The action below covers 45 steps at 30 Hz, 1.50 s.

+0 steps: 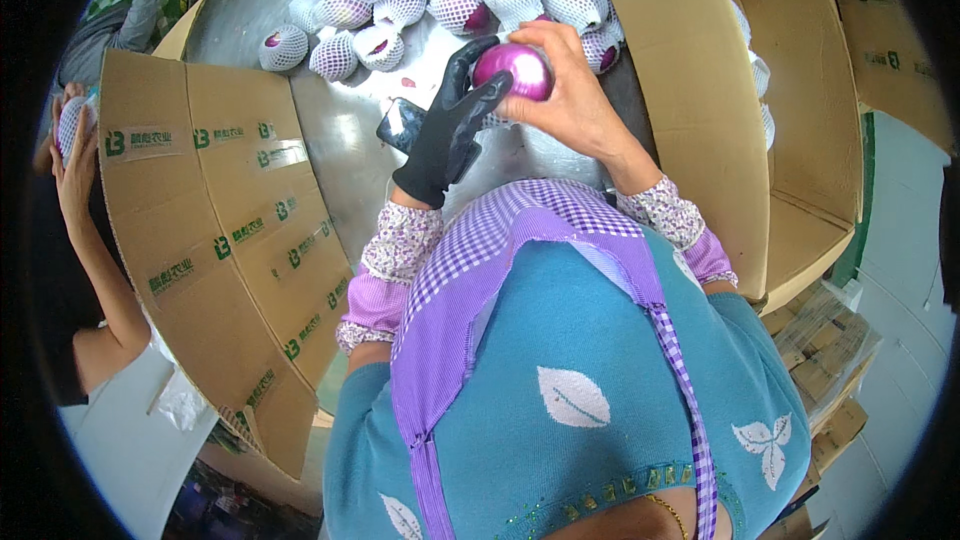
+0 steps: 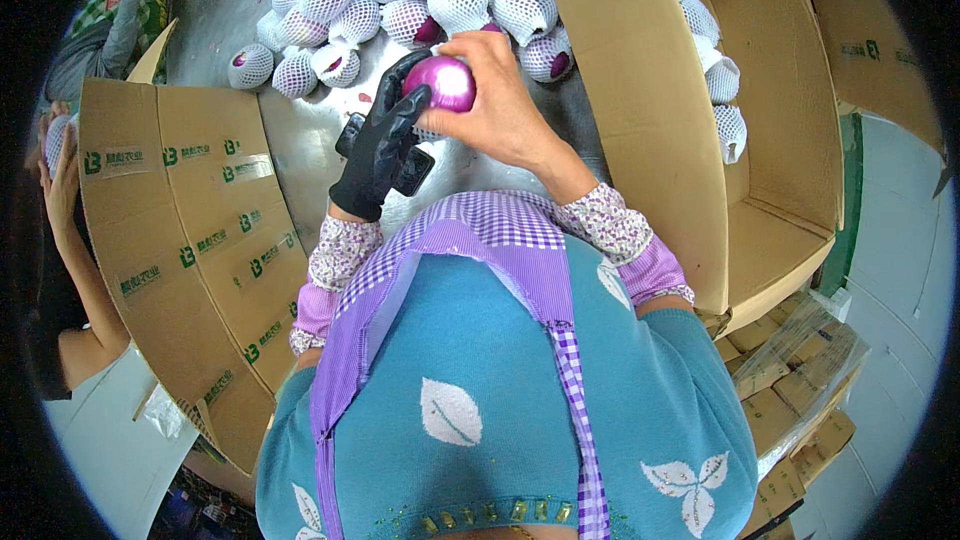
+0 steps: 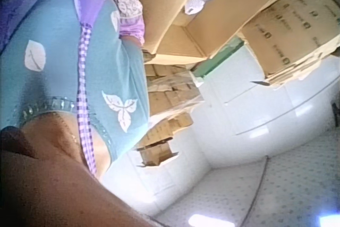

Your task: The person packs purple fruits into protective foam mesh sleeves and then places the sleeved fruits into a cardboard box.

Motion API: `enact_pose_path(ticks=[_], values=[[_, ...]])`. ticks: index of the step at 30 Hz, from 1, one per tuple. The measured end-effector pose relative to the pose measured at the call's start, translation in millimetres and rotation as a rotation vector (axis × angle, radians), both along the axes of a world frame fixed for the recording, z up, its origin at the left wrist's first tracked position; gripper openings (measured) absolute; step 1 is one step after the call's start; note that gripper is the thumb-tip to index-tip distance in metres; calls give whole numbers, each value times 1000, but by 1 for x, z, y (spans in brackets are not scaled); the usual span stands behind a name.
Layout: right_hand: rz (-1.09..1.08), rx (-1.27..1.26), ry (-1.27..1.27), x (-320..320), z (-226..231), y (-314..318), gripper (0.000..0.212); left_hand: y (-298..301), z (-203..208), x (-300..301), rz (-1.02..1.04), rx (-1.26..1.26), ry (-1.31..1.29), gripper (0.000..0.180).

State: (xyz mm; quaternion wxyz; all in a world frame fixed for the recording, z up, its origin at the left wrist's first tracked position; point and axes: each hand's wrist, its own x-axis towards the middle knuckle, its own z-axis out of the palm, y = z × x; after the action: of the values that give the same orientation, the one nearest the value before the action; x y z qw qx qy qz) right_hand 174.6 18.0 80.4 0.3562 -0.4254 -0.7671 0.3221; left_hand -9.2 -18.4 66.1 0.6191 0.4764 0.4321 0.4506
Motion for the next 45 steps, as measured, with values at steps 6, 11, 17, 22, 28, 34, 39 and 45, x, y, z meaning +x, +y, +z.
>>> enact_pose_path(ticks=[6, 11, 17, 22, 28, 34, 39, 45], values=[[-66, -538, 453, 13, 11, -3, 65, -7, -8, -4, 190, -254, -702, 55], [22, -799, 724, 14, 3, -4, 46, -3, -21, -10, 20, -478, -1397, 73], [-72, -934, 943, 11, -1, -1, 31, -5, -19, -9, 23, -490, -1336, 80], [-223, -530, 666, 3, -13, 9, 17, -10, -12, -7, -42, -267, -816, 79], [-121, 396, 212, 0, 13, 0, 18, -1, -10, -10, 21, 131, -113, 63], [-67, 268, 130, 3, 3, -12, 39, 3, -8, 1, 171, 76, -244, 52], [-29, -52, 265, -6, 8, -9, 79, 11, 3, 7, 241, 238, 0, 45], [-104, -236, 510, 1, 1, -3, 96, 20, -6, -4, 274, -106, -132, 27]])
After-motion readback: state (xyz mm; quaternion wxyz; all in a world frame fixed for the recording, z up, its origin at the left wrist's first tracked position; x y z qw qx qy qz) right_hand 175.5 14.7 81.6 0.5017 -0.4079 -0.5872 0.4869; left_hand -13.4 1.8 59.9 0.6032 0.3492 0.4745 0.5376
